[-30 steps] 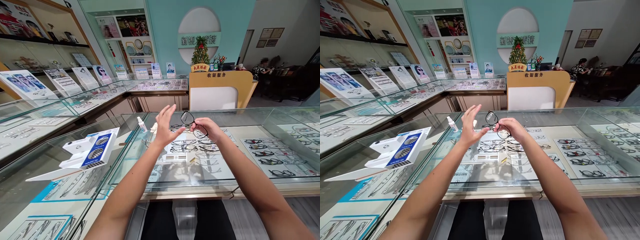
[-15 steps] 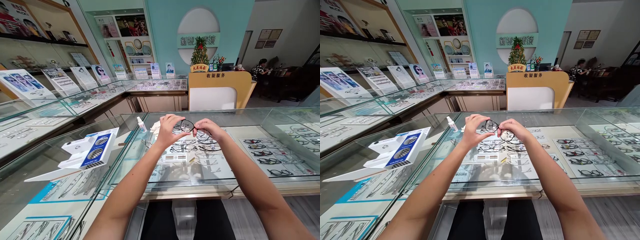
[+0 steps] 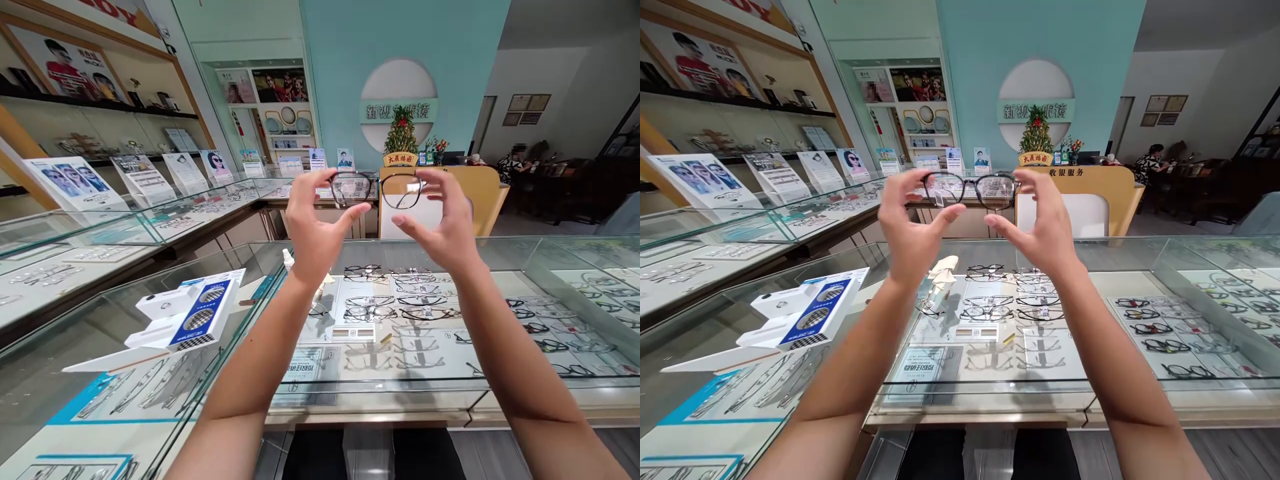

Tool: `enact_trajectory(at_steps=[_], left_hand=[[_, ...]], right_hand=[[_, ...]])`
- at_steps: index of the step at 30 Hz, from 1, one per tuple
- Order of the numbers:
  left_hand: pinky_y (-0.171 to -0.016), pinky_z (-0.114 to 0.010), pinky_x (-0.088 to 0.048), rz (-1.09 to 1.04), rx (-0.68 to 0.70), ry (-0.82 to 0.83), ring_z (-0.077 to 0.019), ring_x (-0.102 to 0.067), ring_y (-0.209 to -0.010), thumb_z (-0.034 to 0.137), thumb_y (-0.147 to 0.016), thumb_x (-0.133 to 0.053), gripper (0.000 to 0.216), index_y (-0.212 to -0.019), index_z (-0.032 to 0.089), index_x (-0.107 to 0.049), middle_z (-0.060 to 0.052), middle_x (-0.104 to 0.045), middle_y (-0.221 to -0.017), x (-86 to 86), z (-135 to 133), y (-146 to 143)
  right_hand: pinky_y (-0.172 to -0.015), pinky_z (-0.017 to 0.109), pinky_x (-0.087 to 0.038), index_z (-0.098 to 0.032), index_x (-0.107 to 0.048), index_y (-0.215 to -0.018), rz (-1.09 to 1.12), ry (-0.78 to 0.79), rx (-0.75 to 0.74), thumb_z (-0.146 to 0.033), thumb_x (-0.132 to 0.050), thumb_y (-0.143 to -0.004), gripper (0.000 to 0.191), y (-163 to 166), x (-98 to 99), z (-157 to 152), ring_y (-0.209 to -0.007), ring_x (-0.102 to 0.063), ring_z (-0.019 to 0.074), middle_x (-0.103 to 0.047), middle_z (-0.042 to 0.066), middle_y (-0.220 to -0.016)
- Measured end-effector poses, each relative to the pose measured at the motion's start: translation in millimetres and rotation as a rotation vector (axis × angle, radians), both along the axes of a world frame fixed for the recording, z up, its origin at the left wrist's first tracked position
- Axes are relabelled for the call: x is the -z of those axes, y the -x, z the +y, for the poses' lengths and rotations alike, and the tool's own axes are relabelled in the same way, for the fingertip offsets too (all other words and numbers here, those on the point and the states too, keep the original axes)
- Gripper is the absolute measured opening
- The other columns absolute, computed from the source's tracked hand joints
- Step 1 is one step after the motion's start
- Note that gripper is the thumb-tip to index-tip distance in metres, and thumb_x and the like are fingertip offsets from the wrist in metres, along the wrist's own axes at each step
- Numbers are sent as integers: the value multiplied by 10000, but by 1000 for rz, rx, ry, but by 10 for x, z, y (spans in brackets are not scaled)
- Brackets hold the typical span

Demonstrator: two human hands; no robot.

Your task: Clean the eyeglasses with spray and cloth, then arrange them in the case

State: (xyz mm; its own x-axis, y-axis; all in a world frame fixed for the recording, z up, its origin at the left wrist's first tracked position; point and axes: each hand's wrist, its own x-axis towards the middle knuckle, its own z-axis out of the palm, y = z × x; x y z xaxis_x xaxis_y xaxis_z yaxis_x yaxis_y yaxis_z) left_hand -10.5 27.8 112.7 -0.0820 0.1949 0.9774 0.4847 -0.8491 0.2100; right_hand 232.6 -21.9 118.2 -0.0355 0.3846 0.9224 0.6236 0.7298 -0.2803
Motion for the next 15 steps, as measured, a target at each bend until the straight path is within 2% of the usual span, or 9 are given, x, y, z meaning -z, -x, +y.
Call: enact_trajectory(at_steps=[2, 4, 10, 15], left_hand=[[-1026, -493, -588, -23, 2, -9, -334, -705, -1259, 755, -819, -883, 722, -1377, 353, -667, -87, -713, -1371, -190, -58, 4], [-1019, -485, -585, -49, 7, -11, -338, -701, -1279, 726, -838, -885, 705, -1403, 375, -653, -84, -700, -1399, -268, -97, 8], [-974, -455, -594, -70, -5, 26, -303, -739, -1193, 660, -874, -897, 642, -1385, 342, -674, -84, -747, -1320, -200, -122, 12], [-956, -493, -622, -100, -25, 45, -287, -768, -1113, 645, -848, -931, 591, -1292, 313, -728, -65, -782, -1244, -210, -175, 6]], right_hand=[[-1108, 572, -590, -321, -568, -1502, -40, -82, 77, -673, -801, -920, 718, 92, -189, -90, -1246, -706, 344, -681, 122, -1473], [-1109, 598, -593, -322, -553, -1528, -48, -139, 116, -635, -771, -963, 682, 170, -276, -151, -1246, -705, 360, -666, 127, -1484], [-1083, 579, -616, -307, -631, -1460, 9, -181, 140, -507, -811, -976, 553, 255, -198, -147, -1217, -731, 347, -734, 117, -1394], [-1012, 508, -648, -282, -687, -1391, 40, -102, 121, -513, -845, -947, 525, 239, -173, -81, -1179, -764, 315, -782, 106, -1337]])
